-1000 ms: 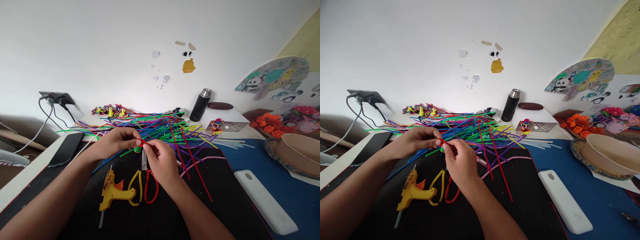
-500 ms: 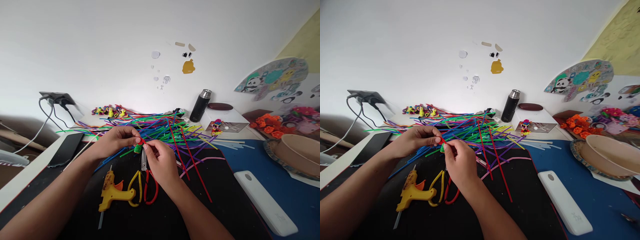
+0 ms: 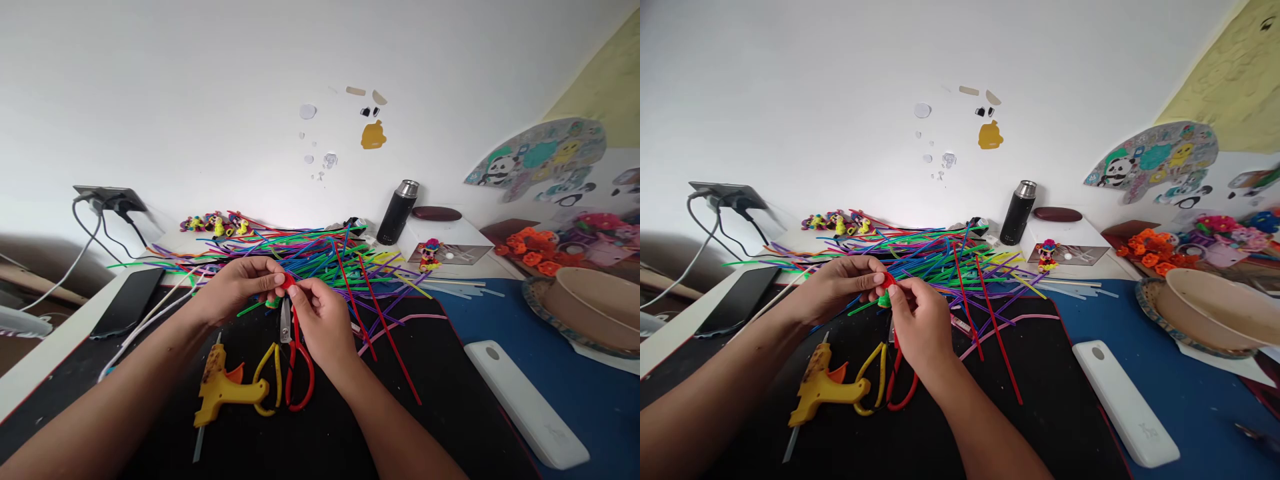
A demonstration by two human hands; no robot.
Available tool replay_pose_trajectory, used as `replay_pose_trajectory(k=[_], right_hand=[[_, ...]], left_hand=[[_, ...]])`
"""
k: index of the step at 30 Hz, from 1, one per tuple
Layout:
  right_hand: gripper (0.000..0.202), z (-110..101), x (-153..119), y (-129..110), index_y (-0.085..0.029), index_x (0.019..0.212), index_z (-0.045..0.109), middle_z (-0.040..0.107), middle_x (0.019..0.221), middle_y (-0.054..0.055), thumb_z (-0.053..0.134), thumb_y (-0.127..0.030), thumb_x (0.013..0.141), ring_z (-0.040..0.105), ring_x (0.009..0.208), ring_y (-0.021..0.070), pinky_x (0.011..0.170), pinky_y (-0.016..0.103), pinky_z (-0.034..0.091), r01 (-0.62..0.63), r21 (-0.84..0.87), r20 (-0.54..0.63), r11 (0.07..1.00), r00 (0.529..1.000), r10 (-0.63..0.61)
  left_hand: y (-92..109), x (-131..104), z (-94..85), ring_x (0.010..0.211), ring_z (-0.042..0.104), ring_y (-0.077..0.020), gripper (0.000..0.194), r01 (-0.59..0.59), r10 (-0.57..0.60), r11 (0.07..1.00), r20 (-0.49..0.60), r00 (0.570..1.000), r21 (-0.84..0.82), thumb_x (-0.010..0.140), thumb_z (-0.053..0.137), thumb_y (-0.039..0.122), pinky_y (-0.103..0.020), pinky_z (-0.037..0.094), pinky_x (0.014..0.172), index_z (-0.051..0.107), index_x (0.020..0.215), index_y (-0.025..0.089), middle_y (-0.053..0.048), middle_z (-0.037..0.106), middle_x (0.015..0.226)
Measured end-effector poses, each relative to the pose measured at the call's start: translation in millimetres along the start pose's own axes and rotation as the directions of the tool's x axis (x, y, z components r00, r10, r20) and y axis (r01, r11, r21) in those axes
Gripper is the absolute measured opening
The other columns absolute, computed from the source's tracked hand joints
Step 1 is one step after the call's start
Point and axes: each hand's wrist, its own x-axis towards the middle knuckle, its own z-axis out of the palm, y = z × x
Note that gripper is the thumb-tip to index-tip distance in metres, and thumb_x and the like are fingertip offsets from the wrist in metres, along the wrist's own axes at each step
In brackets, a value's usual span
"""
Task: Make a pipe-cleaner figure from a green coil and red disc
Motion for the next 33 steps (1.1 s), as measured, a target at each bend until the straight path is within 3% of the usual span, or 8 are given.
replay_pose_trajectory(k=[8, 17, 27, 33], right_hand=[[0.031, -3.0, 2.9, -1.6, -0.021, 0.092, 0.074, 0.063, 0.066, 0.0, 0.066, -0.05, 0.1, 0.068, 0.068, 0.0205, 0.055, 0.027, 0.05, -0.105, 0.104, 0.014, 0.989, 0.994, 0.104], [0.03, -0.8, 1.5, 2.3, -0.021, 0.091, 0.072, 0.064, 0.067, 0.0, 0.066, -0.049, 0.1, 0.061, 0.058, 0.0169, 0.052, 0.027, 0.044, -0.083, 0.06, 0.01, 0.995, 0.997, 0.083], [0.033, 0.8, 2.4, 1.2, -0.021, 0.089, 0.067, 0.061, 0.065, -0.002, 0.07, -0.053, 0.098, 0.057, 0.054, 0.0143, 0.049, 0.025, 0.042, -0.147, 0.218, 0.032, 0.965, 0.989, 0.143], [0.033, -0.1, 2.1, 2.0, -0.021, 0.088, 0.068, 0.06, 0.063, -0.003, 0.07, -0.052, 0.1, 0.055, 0.053, 0.0139, 0.049, 0.025, 0.041, -0.109, 0.192, 0.02, 0.975, 0.994, 0.108]], left_hand=[[-7.3, 1.4, 8.3, 0.063, 0.064, -0.0118, 0.037, -0.012, 0.005, 0.993, -0.055, 0.998, -0.113, 0.072, 0.103, 0.045, -0.02, 0.051, 0.058, 0.082, 0.081, 0.016, -0.004, 0.076, 0.072], [-11.3, 0.8, 18.1, 0.061, 0.058, -0.0094, 0.04, -0.045, 0.026, 0.988, -0.133, 0.991, -0.145, 0.068, 0.105, 0.046, -0.019, 0.048, 0.059, 0.079, 0.075, 0.016, -0.001, 0.072, 0.071], [-11.9, 0.2, 23.9, 0.058, 0.056, -0.0089, 0.04, -0.004, -0.024, 0.975, -0.126, 0.992, -0.223, 0.066, 0.106, 0.045, -0.019, 0.044, 0.054, 0.079, 0.076, 0.016, -0.001, 0.069, 0.069], [-12.3, -1.1, 23.5, 0.058, 0.056, -0.0097, 0.039, -0.009, -0.013, 0.98, -0.111, 0.994, -0.201, 0.068, 0.104, 0.044, -0.019, 0.045, 0.054, 0.079, 0.076, 0.016, -0.001, 0.069, 0.068]])
